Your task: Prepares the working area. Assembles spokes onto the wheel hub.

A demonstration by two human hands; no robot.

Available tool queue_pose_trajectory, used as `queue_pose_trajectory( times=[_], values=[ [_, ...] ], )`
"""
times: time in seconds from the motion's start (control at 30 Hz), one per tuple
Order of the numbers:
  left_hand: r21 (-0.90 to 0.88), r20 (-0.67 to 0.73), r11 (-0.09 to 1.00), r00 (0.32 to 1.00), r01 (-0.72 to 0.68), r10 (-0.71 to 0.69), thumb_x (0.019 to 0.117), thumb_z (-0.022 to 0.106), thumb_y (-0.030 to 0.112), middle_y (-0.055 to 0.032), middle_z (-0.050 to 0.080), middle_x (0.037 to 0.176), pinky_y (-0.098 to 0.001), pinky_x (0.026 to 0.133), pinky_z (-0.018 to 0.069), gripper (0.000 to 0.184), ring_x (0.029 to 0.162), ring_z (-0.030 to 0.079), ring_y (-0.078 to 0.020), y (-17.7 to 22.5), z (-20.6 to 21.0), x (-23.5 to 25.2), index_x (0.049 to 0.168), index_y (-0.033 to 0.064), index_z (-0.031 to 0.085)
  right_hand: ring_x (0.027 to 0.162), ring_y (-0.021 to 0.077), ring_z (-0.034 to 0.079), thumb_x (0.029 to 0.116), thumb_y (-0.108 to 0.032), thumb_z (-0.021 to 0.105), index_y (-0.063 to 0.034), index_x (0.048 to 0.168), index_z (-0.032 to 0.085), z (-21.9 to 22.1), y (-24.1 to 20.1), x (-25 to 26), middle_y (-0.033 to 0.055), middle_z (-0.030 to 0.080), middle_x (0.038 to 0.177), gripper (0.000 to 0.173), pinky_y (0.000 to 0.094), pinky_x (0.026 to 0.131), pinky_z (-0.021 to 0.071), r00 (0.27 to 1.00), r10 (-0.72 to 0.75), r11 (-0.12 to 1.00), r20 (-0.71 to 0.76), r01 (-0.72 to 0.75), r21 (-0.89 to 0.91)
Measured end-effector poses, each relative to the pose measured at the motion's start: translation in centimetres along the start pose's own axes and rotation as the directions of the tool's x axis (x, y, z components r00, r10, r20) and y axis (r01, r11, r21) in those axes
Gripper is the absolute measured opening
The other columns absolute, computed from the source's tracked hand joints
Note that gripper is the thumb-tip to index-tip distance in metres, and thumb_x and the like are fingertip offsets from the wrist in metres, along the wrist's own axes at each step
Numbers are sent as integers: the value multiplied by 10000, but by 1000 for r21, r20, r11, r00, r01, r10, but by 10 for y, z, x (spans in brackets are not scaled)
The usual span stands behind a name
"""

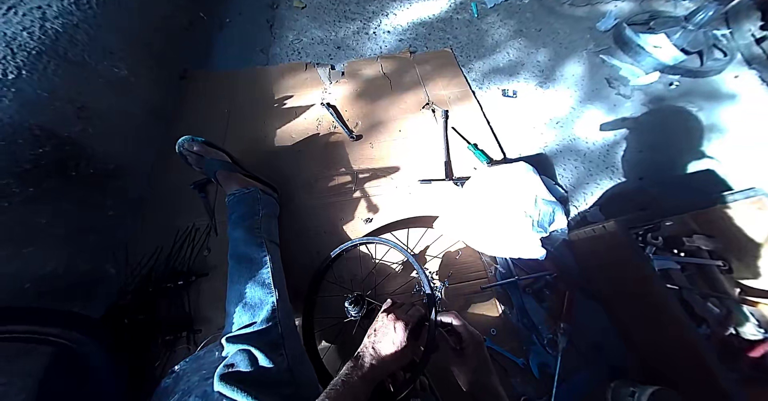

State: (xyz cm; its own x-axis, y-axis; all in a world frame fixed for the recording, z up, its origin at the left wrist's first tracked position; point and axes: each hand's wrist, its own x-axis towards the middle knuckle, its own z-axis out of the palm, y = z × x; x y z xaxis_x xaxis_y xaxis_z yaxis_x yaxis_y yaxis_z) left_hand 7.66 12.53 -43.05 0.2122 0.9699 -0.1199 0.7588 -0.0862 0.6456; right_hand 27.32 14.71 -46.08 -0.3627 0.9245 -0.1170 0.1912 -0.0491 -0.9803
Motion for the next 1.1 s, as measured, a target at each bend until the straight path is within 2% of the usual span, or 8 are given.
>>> queue_pose_trajectory(
  times=[0.13, 0.27, 0.4, 0.5, 0.6, 0.9, 1.0, 1.1],
  values=[
    [-140, 47, 990, 999, 7, -1, 1040, 534, 300, -39, 725, 1128, -425, 1078, 443, 267, 1104, 659, -175, -2, -6, 2, 1140, 130, 714, 747, 99, 700, 983, -128, 615, -63, 1133, 700, -2, 4, -1, 19, 737, 973, 185, 303, 693, 625, 999, -14, 994, 45, 19, -112],
    [-142, 107, 986, 989, -87, 103, 1074, 492, 254, -75, 728, 1165, -450, 1072, 457, 290, 1139, 661, -219, -12, -7, 5, 1125, 96, 730, 735, 85, 695, 993, -120, 581, -21, 1111, 691, -1, 4, -4, 38, 726, 920, 189, 274, 703, 618, 997, -63, 970, 47, 72, -232],
    [-70, 172, 986, 972, -152, 162, 1095, 443, 223, -124, 698, 1166, -466, 1036, 501, 297, 1136, 660, -271, -11, -14, 7, 1148, 70, 691, 805, 97, 714, 967, -74, 617, -23, 1195, 653, -1, 4, -4, 43, 728, 1071, 237, 287, 715, 635, 994, -87, 987, 69, 96, -132],
    [-94, 189, 995, 982, 14, 4, 1062, 467, 271, -112, 699, 1176, -464, 1042, 489, 318, 1136, 658, -259, 2, -23, 12, 1210, 85, 679, 854, 96, 714, 962, -60, 629, -21, 1172, 662, -1, -1, -1, 48, 726, 1074, 216, 283, 754, 629, 995, -72, 990, 71, 79, -113],
    [-164, 297, 963, 942, 212, -157, 1011, 508, 254, -166, 671, 1269, -551, 1159, 352, 375, 1251, 603, -314, 23, -42, 15, 1280, 30, 641, 865, 107, 711, 947, -28, 621, 17, 1166, 641, 0, -11, -4, 70, 719, 1046, 225, 287, 772, 621, 996, -44, 992, 72, 52, -115],
    [62, 387, 975, 896, 212, -220, 1090, 363, 307, -226, 654, 1282, -610, 1196, 258, 457, 1294, 565, -384, 32, -29, 17, 1333, 3, 601, 883, 182, 725, 947, -52, 628, 90, 1231, 564, -1, -1, -4, 156, 712, 1043, 323, 370, 810, 625, 994, -11, 994, 111, 23, -107],
    [18, 332, 980, 923, 200, -194, 1078, 406, 312, -182, 686, 1253, -562, 1165, 325, 422, 1243, 613, -329, 24, -26, 16, 1306, 40, 635, 883, 197, 725, 953, -67, 636, 105, 1267, 533, 0, -2, -2, 178, 705, 1055, 372, 381, 804, 625, 994, 16, 995, 113, -5, -98],
    [-114, 307, 973, 939, 199, -156, 1020, 503, 260, -202, 691, 1222, -571, 1127, 365, 392, 1199, 634, -345, 21, -36, 16, 1302, 17, 627, 888, 198, 720, 942, -77, 651, 113, 1265, 532, 0, -6, -1, 185, 699, 1064, 393, 378, 807, 619, 994, 25, 995, 110, -14, -98]
  ],
)
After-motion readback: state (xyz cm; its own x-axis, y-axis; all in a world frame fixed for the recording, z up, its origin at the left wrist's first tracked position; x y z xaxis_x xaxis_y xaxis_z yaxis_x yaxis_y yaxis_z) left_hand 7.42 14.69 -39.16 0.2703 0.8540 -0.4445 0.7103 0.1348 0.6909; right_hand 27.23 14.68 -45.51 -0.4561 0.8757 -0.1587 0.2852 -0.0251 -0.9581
